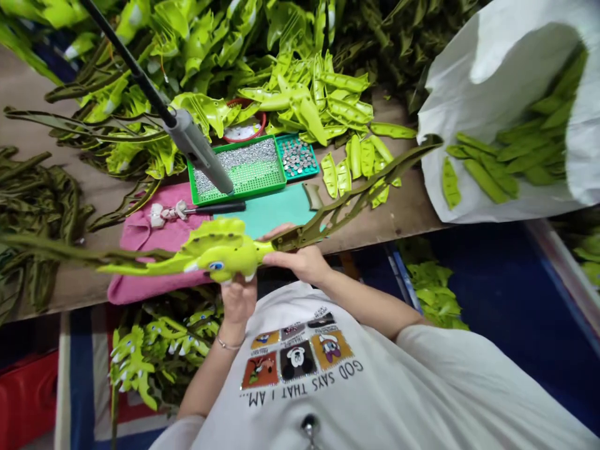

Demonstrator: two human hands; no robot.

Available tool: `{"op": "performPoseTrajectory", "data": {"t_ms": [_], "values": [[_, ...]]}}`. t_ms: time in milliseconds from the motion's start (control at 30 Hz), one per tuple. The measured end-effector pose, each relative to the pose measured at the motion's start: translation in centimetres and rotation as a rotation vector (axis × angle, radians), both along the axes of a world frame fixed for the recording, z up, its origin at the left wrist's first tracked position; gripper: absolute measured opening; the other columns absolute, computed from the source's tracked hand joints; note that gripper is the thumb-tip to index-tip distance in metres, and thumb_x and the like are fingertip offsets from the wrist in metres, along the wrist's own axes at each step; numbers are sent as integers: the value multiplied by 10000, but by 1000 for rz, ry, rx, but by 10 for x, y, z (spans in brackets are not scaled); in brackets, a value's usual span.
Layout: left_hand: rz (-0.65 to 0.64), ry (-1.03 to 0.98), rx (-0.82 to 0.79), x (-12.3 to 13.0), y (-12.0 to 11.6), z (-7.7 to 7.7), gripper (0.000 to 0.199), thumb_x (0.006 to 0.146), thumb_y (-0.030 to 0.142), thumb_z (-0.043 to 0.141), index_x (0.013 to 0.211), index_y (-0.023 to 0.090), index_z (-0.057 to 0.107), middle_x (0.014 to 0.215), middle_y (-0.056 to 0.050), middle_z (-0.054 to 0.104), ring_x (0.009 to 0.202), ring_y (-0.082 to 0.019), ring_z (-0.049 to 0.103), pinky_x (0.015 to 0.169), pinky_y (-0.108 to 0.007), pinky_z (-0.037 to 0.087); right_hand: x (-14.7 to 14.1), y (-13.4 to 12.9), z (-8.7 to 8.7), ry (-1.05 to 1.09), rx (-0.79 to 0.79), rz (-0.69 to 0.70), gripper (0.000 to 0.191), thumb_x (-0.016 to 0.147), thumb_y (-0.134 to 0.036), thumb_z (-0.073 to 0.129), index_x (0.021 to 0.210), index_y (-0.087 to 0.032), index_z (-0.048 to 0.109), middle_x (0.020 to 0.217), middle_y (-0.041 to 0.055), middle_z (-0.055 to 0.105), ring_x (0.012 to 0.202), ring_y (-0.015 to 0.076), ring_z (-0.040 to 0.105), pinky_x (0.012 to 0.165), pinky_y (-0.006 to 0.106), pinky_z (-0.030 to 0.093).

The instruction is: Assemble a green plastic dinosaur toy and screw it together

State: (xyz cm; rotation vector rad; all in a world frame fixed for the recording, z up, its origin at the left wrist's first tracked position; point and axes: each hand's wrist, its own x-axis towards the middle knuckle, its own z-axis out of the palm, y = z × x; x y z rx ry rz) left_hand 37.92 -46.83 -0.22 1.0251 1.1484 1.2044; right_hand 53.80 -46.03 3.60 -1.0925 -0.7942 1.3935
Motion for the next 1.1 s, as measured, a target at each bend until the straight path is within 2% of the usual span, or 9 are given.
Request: {"op": "performPoseTrajectory", "data": {"t_ms": [167,333,467,600,667,800,867,967,1100], "values": [[15,-239,-152,7,8,17,769,587,775,770,1213,340,674,1240,-33,713,1283,-305,584,1022,-424,532,36,-8,-8,-379,126,146,368,705,-559,757,919,-262,716,976,50,747,998,247,692,938,426,576],[151,-259,-124,-10,20,11,672,596,662,837,1172,350,686,1205,-8,736,1201,-274,641,899,-358,580,101,29,-32,-976,-58,-313,297,851,-436,563,972,-189,675,1018,141,709,955,296,680,932,519,550],[233,-299,-148,-10,24,3,618,602,540,883,1148,339,676,1175,3,743,1130,-240,670,853,-338,593,104,57,-51,-1310,-236,-251,319,779,-409,654,962,-148,671,1054,215,673,1010,383,643,931,596,515],[293,-363,-202,-12,26,0,642,572,493,914,1132,292,673,1139,-20,752,1065,-232,692,874,-360,592,108,53,-59,-1284,-291,-255,404,784,-428,619,1064,-138,647,985,195,673,958,349,641,900,562,525],[337,-389,-219,-14,27,0,675,556,491,919,1145,278,667,1143,-35,750,1039,-236,700,895,-386,590,117,43,-54,-1200,-298,-387,511,778,-457,612,1179,-141,609,1007,175,683,940,330,653,895,552,532],[388,-413,-233,-14,28,0,689,574,436,912,1190,275,650,1130,-27,746,1089,-254,696,948,-420,578,115,20,-26,-1047,166,-753,484,771,-518,683,1174,-252,647,1085,145,678,950,314,687,837,514,569],[391,-419,-249,-9,26,0,703,555,410,921,1191,278,651,1092,-16,751,1089,-261,699,954,-428,577,95,11,-9,-1114,480,-495,398,776,-434,751,1152,-325,684,1032,100,692,963,304,688,836,503,576],[378,-434,-282,0,21,-1,732,507,415,942,1170,276,665,1048,-17,759,1057,-268,709,941,-427,580,55,12,4,-1104,709,114,388,870,-267,681,1251,-335,654,1053,88,691,923,243,684,808,432,594],[343,-473,-292,5,14,2,732,484,408,960,1143,248,685,1051,-35,763,1058,-279,712,945,-423,574,27,29,-6,-1049,821,333,378,921,-212,593,1295,-257,625,1054,108,669,953,229,645,799,396,577]]}}
